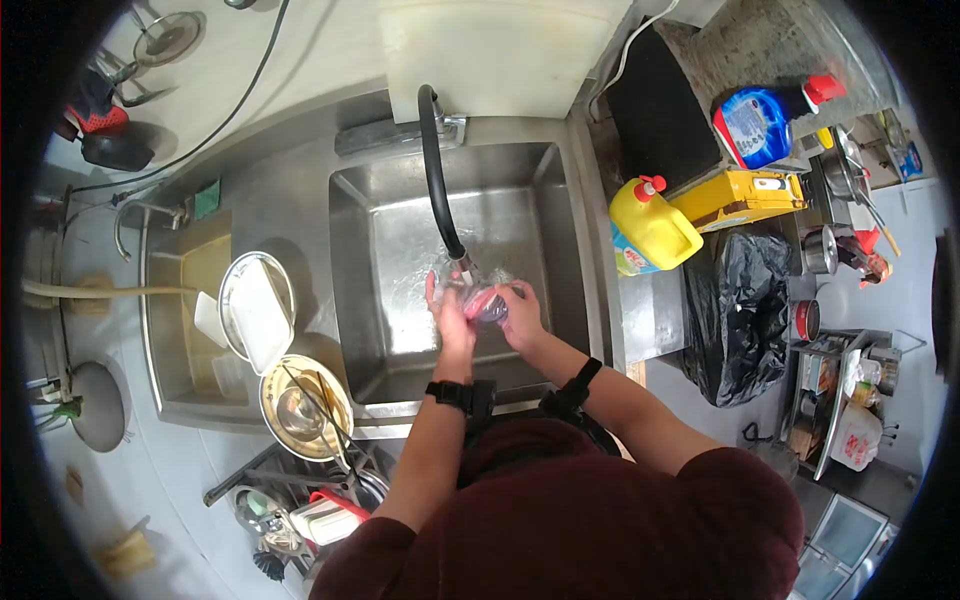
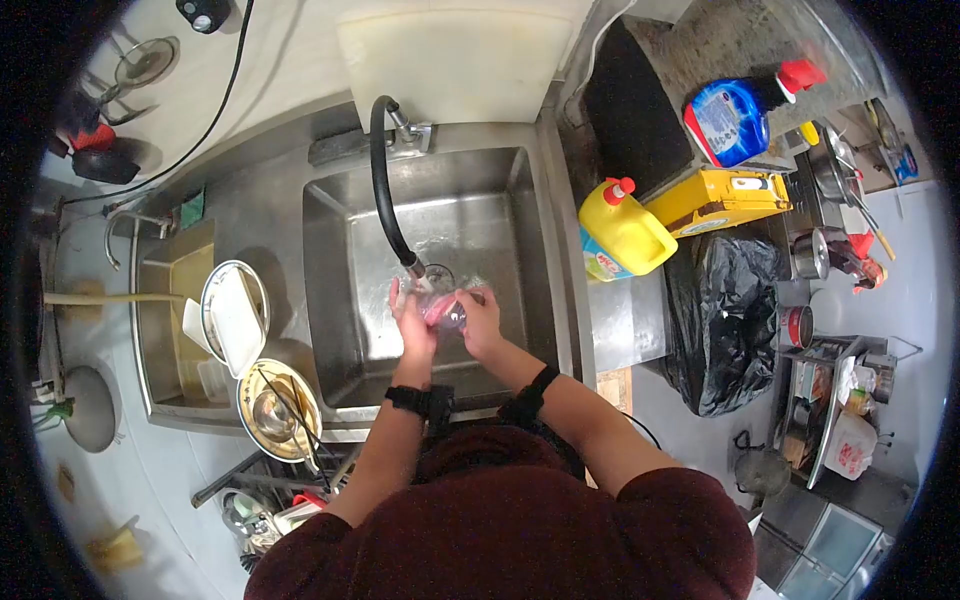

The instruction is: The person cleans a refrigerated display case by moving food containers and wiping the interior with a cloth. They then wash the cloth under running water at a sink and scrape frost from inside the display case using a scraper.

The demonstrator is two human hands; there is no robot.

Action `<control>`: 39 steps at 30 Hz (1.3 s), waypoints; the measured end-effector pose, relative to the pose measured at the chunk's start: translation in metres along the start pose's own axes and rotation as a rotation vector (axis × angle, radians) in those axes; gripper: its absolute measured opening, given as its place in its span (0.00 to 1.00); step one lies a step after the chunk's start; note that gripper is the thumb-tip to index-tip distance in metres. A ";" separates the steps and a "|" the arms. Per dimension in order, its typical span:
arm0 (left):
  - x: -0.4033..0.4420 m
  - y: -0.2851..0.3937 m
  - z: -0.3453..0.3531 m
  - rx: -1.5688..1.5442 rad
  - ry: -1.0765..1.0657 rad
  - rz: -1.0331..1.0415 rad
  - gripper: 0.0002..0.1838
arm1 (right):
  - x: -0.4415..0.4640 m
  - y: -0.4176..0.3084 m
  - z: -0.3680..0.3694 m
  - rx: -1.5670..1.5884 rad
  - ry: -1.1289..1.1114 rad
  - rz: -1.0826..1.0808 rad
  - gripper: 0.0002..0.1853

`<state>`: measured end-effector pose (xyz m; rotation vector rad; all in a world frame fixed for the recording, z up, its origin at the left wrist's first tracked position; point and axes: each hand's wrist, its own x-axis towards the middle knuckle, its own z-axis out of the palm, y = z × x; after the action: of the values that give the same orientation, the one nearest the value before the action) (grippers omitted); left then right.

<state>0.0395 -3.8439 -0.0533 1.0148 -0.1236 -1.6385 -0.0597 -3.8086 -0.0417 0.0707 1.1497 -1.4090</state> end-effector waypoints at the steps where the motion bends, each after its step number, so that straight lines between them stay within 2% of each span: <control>1: -0.006 0.002 -0.001 0.080 0.014 0.159 0.11 | 0.002 0.001 -0.001 -0.025 -0.006 0.121 0.13; 2: -0.012 0.006 -0.005 0.322 -0.073 0.272 0.10 | 0.004 0.001 -0.002 -0.051 -0.014 0.240 0.13; 3: -0.020 0.010 -0.012 0.564 -0.159 0.386 0.10 | -0.002 -0.008 -0.002 -0.044 -0.190 0.444 0.16; 4: -0.028 0.018 -0.012 0.806 -0.244 0.503 0.11 | -0.003 -0.012 -0.004 -0.282 -0.469 0.267 0.17; 5: -0.038 0.024 -0.009 0.889 -0.340 0.584 0.10 | -0.004 -0.014 -0.004 -0.519 -0.742 0.076 0.18; 6: -0.053 0.037 0.005 0.972 -0.437 0.667 0.11 | -0.006 -0.016 -0.001 -0.665 -0.917 -0.032 0.18; 8: -0.071 0.053 0.021 1.221 -0.594 0.902 0.12 | -0.009 -0.029 0.012 -0.879 -1.103 0.009 0.17; 10: -0.083 0.056 0.029 1.282 -0.777 1.069 0.10 | -0.011 -0.054 0.025 -1.114 -1.280 0.121 0.16; 13: -0.086 0.049 0.026 1.290 -1.178 1.160 0.05 | -0.014 -0.071 0.041 -1.450 -1.429 0.223 0.14; 16: -0.086 0.032 0.022 1.489 -1.298 1.179 0.03 | -0.008 -0.051 0.058 -1.732 -1.532 0.227 0.13; 17: -0.086 0.027 0.020 1.578 -1.398 1.097 0.04 | -0.001 -0.032 0.061 -1.816 -1.533 0.189 0.12; 20: -0.086 0.008 0.021 1.760 -1.519 1.232 0.03 | 0.010 -0.004 0.057 -1.921 -1.510 0.131 0.11; 21: -0.075 -0.016 0.007 1.867 -1.601 1.129 0.05 | 0.012 -0.001 0.052 -1.923 -1.479 0.111 0.11; 24: -0.069 -0.048 0.000 2.258 -1.612 0.732 0.09 | 0.011 0.002 0.034 -1.860 -1.263 0.063 0.10; 25: -0.064 -0.059 -0.007 2.153 -1.445 0.625 0.10 | 0.008 0.002 0.033 -1.829 -1.151 0.066 0.10; 26: -0.060 -0.070 -0.015 2.102 -1.364 0.605 0.10 | 0.005 0.001 0.030 -1.804 -1.018 0.090 0.08; 28: -0.058 -0.077 -0.013 2.048 -1.314 0.645 0.08 | -0.004 -0.003 0.025 -1.727 -0.752 0.133 0.07; 31: -0.050 -0.082 -0.007 2.002 -1.271 0.686 0.07 | 0.008 -0.001 0.006 -1.581 -0.607 -0.014 0.07; 33: -0.042 -0.087 -0.001 1.973 -1.204 0.744 0.06 | 0.021 -0.006 0.001 -1.551 -0.528 0.127 0.08; 35: -0.035 -0.094 0.007 1.938 -1.112 0.850 0.06 | 0.041 -0.007 -0.003 -1.482 -0.499 0.261 0.13; 37: -0.028 -0.097 0.026 1.940 -1.016 0.965 0.06 | 0.076 -0.009 0.003 -1.591 -0.706 0.067 0.18; 38: -0.024 -0.095 0.034 1.986 -1.008 0.930 0.06 | 0.095 -0.007 0.007 -1.637 -0.813 -0.026 0.21; 39: -0.036 -0.059 0.066 2.155 -1.117 0.627 0.03 | 0.145 0.007 0.002 -1.773 -0.764 -0.125 0.27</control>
<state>-0.0485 -3.8209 -0.0260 0.9348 -2.9818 -0.7133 -0.0885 -3.9121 -0.1390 -1.6221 1.3210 -0.0316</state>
